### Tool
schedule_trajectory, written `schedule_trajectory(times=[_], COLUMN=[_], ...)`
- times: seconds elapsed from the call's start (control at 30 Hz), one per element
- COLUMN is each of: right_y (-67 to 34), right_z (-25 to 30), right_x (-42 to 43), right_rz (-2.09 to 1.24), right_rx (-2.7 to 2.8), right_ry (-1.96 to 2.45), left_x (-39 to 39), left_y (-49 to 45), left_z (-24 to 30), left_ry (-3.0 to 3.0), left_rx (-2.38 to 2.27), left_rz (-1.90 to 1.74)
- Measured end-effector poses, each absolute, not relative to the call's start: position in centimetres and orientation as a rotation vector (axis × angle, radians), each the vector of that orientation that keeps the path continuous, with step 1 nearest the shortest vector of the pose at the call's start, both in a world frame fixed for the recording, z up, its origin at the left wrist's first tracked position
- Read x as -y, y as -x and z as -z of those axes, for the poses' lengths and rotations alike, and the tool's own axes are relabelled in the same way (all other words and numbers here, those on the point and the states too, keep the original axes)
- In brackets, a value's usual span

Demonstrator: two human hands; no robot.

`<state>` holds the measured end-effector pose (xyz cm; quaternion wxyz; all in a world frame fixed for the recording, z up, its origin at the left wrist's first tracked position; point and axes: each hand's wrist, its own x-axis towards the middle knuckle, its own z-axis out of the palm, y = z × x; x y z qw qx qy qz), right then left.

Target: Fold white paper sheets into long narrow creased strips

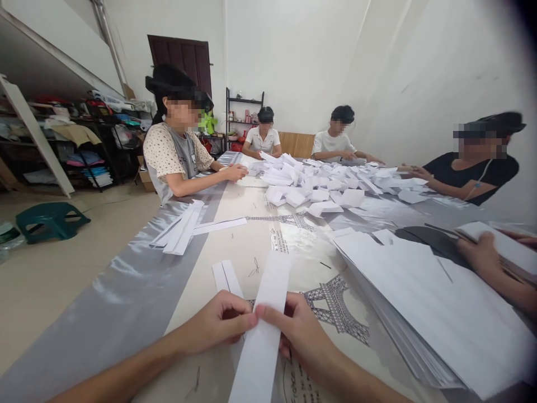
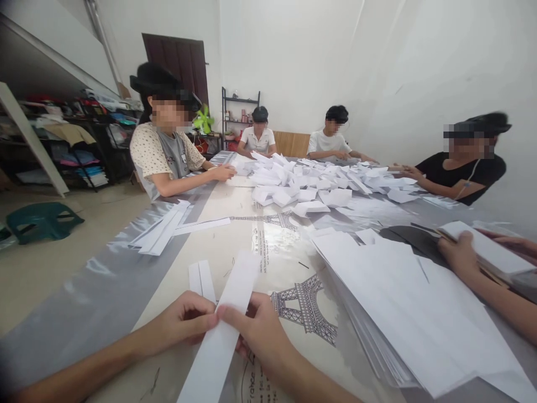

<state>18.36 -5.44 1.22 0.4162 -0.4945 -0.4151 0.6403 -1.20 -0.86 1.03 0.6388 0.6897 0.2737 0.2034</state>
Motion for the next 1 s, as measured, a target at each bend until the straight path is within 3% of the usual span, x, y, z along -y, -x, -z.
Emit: schedule_trajectory(times=[0.57,1.0], right_y=[-20.9,-23.6], right_z=[-2.4,-2.4], right_x=[3.5,1.7], right_rz=[-1.475,-1.409], right_rx=[0.639,0.758], right_ry=[1.253,1.181], left_x=[0.4,0.2], left_y=[1.3,1.4], left_z=[-1.2,-1.2], left_ry=[-1.551,-1.532], left_rx=[-0.607,-0.627], left_rz=[-0.427,-0.504])
